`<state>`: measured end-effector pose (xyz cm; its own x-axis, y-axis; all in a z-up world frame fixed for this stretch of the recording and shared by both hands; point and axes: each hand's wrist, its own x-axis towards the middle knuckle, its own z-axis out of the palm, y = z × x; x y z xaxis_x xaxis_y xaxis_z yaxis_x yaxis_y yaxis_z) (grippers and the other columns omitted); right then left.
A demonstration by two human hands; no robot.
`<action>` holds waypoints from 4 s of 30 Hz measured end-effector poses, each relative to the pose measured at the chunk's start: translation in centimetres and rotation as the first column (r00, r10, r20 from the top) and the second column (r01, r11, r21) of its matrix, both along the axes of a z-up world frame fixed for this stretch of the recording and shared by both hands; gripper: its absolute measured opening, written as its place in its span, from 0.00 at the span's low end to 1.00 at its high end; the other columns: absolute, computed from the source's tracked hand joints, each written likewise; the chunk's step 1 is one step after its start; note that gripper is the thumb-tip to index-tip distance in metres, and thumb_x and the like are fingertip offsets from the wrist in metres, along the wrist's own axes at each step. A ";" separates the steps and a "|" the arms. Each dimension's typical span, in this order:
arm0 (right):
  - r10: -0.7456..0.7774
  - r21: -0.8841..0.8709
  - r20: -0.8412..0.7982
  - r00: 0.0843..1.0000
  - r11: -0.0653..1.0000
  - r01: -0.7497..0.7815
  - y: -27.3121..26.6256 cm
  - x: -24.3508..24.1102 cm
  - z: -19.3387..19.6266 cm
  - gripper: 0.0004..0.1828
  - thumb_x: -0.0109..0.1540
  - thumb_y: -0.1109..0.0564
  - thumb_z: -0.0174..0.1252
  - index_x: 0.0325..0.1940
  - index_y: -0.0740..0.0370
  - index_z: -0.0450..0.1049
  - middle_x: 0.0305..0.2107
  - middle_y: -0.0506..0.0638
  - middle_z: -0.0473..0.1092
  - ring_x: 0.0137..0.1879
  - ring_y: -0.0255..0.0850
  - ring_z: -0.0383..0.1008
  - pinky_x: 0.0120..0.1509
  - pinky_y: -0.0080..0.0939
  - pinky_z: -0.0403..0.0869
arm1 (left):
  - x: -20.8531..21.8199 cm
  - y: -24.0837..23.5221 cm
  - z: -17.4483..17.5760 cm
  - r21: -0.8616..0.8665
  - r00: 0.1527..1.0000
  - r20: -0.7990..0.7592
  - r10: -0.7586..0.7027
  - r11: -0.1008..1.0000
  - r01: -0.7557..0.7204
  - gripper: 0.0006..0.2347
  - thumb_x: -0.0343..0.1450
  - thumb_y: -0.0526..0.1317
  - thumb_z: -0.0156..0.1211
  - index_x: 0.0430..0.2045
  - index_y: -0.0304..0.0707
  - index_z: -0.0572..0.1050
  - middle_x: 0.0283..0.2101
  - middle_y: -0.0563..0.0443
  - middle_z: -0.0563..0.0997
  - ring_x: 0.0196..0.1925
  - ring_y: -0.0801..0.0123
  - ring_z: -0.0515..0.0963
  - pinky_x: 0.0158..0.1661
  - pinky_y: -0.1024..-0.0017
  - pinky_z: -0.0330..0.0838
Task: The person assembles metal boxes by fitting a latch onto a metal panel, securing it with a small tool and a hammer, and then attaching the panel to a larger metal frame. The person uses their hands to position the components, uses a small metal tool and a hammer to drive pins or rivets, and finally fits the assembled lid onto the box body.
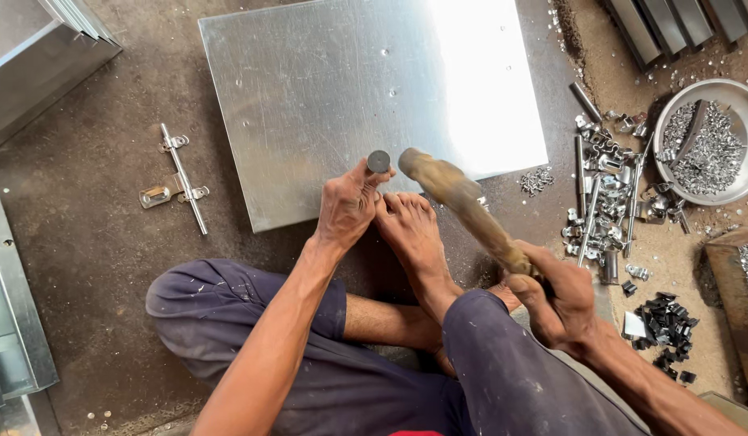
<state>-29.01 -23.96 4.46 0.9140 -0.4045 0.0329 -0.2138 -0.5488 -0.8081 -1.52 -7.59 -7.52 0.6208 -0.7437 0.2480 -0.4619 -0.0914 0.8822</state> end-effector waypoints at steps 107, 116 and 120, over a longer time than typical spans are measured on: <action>-0.257 -0.078 -0.030 0.966 0.964 0.254 -0.3 -3.6 -0.4 0.20 0.70 0.45 0.45 0.50 0.62 0.73 0.12 0.40 0.60 0.15 0.28 0.55 0.17 0.35 0.58 | 0.3 -7.1 0.3 0.098 0.953 0.161 -0.255 0.965 0.242 0.07 0.73 0.33 0.63 0.42 0.37 0.76 0.28 0.47 0.83 0.27 0.65 0.84 0.26 0.70 0.77; -0.265 0.029 -0.209 0.941 0.961 0.277 -0.2 -2.5 -1.1 0.20 0.68 0.45 0.45 0.50 0.63 0.73 0.16 0.44 0.69 0.12 0.30 0.58 0.12 0.35 0.59 | 0.7 -7.1 -0.2 0.023 0.963 -0.003 -0.271 0.962 0.271 0.07 0.75 0.34 0.58 0.46 0.38 0.74 0.32 0.49 0.85 0.22 0.74 0.81 0.21 0.74 0.77; -0.211 0.012 -0.132 0.969 0.977 0.214 0.5 -4.3 -3.4 0.21 0.70 0.44 0.44 0.48 0.64 0.72 0.13 0.44 0.65 0.15 0.29 0.58 0.16 0.33 0.60 | -0.3 -6.9 -2.0 0.072 0.947 0.196 -0.253 0.967 0.243 0.06 0.78 0.38 0.59 0.47 0.41 0.75 0.27 0.52 0.81 0.20 0.74 0.77 0.21 0.73 0.73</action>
<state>-33.30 -23.50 1.03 0.8027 -0.5890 -0.0934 -0.4271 -0.4585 -0.7793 -1.87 -14.46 -9.52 0.3556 -0.8815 0.3106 -0.6436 0.0100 0.7653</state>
